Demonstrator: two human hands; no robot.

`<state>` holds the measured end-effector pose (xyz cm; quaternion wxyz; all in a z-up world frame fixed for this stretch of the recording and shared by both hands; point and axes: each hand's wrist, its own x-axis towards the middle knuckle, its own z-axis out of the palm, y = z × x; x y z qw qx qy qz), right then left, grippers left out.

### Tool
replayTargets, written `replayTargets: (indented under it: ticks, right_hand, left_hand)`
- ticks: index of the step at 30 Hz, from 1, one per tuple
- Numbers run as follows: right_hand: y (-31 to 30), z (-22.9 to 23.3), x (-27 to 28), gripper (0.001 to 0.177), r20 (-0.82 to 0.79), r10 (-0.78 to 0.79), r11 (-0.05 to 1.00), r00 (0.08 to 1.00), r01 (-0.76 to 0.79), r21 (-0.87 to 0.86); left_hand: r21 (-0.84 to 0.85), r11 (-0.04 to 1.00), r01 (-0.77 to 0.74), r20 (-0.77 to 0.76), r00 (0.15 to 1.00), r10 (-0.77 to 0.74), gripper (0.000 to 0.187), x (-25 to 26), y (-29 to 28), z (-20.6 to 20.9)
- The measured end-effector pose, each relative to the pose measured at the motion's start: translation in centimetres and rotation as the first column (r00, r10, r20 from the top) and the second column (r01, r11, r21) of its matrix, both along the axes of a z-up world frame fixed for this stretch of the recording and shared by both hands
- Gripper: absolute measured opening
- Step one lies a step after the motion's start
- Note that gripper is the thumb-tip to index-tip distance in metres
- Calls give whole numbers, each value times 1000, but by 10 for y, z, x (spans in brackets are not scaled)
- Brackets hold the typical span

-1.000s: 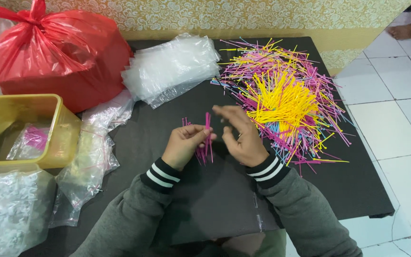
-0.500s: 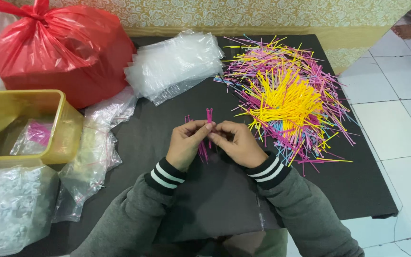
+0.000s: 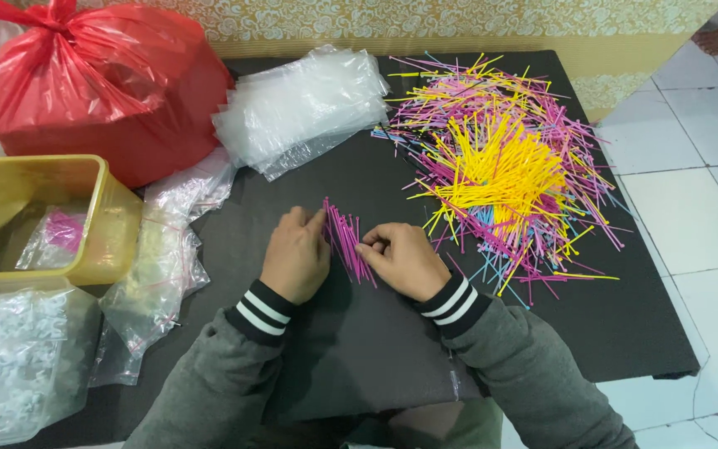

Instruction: Packing small colorful plastic sticks into plastic bags

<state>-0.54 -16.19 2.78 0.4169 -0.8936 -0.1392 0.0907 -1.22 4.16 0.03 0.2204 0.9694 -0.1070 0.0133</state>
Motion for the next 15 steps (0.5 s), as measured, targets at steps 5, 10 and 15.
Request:
replayTargets:
  ticks: [5, 10, 15]
  right_hand:
    - [0, -13, 4, 25, 119, 57, 998, 991, -58, 9]
    - [-36, 20, 11, 26, 308, 24, 994, 951, 10, -108]
    - [-99, 32, 33, 18, 420, -214, 960, 882, 269, -78]
  left_hand:
    - [-12, 1000, 18, 92, 996, -17, 37, -2, -5, -26]
    - [4, 999, 33, 221, 975, -33, 39, -11, -11, 3]
    - [-87, 986, 139, 305, 946, -106, 36, -12, -18, 3]
